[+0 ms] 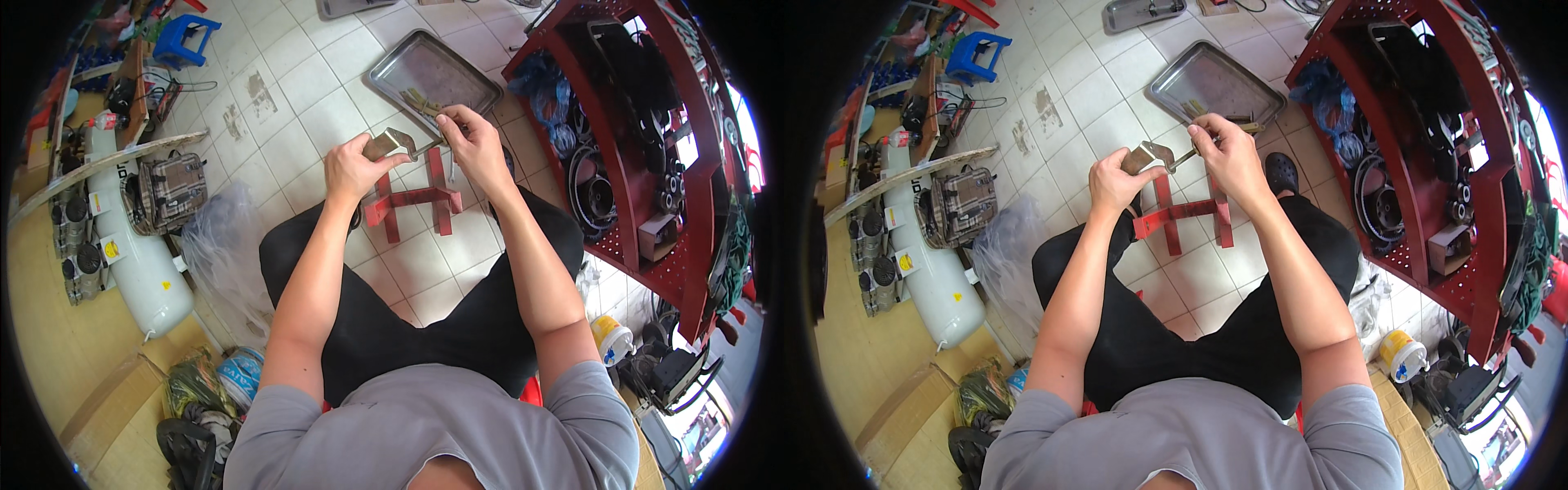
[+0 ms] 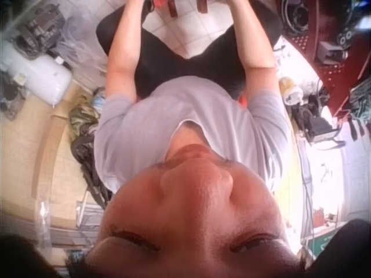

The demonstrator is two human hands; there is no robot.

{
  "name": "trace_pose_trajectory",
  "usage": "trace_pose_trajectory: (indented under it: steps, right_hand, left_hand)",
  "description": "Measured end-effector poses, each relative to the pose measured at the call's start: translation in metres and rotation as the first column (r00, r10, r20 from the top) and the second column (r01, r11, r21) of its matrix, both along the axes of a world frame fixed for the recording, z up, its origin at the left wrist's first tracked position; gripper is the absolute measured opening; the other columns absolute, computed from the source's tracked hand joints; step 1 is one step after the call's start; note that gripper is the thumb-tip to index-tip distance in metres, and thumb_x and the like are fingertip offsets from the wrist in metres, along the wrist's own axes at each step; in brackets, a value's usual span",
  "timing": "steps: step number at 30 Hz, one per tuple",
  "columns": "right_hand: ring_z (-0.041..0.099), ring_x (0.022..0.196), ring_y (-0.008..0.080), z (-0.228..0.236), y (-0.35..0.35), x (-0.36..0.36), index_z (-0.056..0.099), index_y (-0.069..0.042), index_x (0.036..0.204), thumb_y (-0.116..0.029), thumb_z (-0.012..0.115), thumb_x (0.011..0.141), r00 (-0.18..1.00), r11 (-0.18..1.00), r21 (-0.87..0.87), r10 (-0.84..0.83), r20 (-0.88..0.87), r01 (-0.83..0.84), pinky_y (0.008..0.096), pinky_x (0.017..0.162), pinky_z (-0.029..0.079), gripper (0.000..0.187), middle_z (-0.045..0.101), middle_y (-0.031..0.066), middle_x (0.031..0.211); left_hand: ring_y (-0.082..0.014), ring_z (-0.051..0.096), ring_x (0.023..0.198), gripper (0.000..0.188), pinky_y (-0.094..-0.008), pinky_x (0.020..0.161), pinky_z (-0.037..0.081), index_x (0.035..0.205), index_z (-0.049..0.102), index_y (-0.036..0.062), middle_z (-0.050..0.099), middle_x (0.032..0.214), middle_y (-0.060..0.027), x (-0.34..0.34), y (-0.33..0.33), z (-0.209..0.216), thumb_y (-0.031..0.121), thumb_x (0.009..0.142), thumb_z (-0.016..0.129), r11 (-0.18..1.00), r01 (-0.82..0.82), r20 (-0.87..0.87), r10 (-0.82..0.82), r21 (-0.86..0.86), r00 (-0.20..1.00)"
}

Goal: The person sits on a low stool and assembles a metal mechanism using a screw, a nut, and a flat metal plate. They insert the screw through the plate, tighten the nut by hand, and then attach a white plastic component to the assembly.

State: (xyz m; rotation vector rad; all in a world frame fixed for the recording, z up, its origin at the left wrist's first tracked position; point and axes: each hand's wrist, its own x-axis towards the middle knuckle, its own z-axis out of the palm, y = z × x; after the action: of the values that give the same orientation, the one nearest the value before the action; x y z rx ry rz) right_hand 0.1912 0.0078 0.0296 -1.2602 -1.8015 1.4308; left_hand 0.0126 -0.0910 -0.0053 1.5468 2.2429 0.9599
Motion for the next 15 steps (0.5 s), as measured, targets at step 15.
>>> trace_pose_trajectory:
  steps: [15]
  right_hand:
    - [0.060,0.057,0.0210,0.017,0.011,0.011,0.067,0.003,0.078,-0.044,0.066,0.082,0.944,0.984,0.013,0.168,0.285,-0.179,0.0343,0.058,0.047,0.047,0.060,0.0126,0.059]
  left_hand:
    - [-0.0292,0.055,0.045,0.056,-0.0361,0.046,0.044,0.057,0.053,0.0053,0.057,0.052,-0.0097,-0.005,-0.001,0.001,0.050,0.055,0.086,0.997,-0.004,-0.063,0.000,-0.071,0.998]
